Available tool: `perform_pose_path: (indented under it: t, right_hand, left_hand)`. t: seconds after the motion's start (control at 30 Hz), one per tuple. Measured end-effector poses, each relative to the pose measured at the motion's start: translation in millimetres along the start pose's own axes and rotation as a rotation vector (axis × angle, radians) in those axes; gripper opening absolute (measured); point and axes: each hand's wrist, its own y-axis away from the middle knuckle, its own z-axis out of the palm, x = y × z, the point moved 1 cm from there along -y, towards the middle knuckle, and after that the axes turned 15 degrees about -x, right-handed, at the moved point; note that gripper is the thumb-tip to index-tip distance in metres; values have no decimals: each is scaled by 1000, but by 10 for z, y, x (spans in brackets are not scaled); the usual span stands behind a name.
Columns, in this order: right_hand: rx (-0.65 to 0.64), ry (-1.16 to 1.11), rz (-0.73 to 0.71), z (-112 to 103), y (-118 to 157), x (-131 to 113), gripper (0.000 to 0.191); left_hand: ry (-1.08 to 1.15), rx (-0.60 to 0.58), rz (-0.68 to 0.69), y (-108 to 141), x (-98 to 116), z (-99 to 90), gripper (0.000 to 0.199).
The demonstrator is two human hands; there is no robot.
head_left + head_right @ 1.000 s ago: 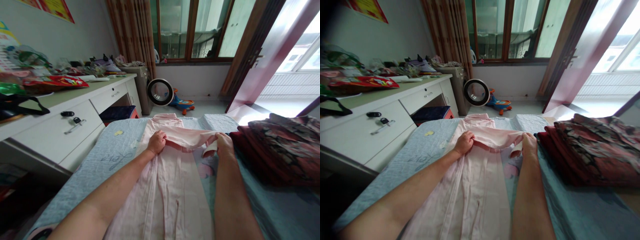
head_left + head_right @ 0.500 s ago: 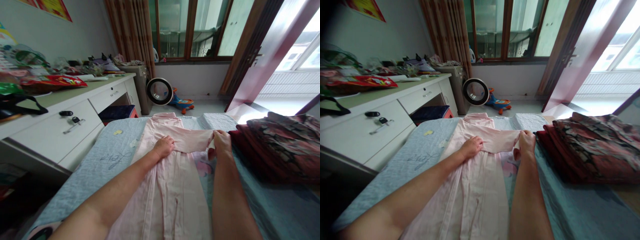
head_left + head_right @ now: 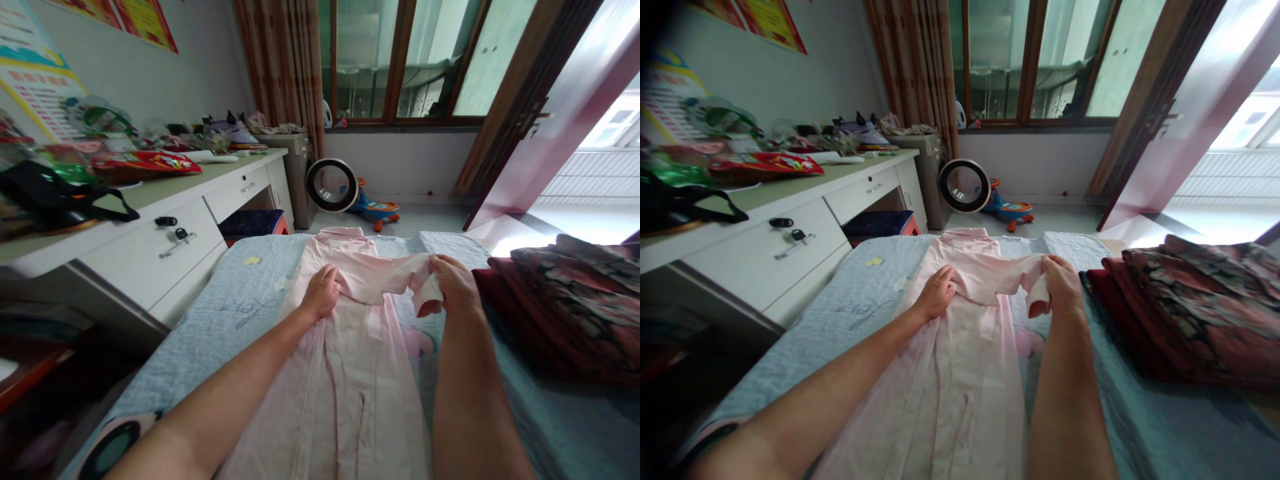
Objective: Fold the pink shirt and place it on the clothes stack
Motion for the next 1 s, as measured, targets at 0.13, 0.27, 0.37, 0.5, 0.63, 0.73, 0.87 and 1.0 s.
perform_pose_path:
  t: [0.13,0.27,0.37,0.5,0.63,0.73,0.87,1.0]
  right_hand:
    - [8,-75,30,85,88,-219,33]
    - [-118,-70,-5,272,185,-431,40]
    - [-338,-1,-5,502,290,-546,40]
    - [-657,155,-37,861,480,-611,35]
    - [-1091,365,-82,1219,698,-592,28]
    - [-1338,453,-87,1421,817,-559,25]
    - [-1323,413,-31,1506,776,-512,21]
    - [-1085,571,22,1389,559,-410,17]
  left_hand:
    - [-62,-213,-31,115,-89,92,57]
    - [45,-239,-41,141,-87,90,61]
    - [349,-85,-3,169,-40,-41,42]
    - [959,36,-71,365,60,-250,34]
    - [1524,-202,-191,676,174,-339,53]
    - [1686,-283,-249,887,223,-336,52]
    - [1675,-164,-277,1118,266,-322,40]
    - [1510,-80,-321,1321,274,-285,63]
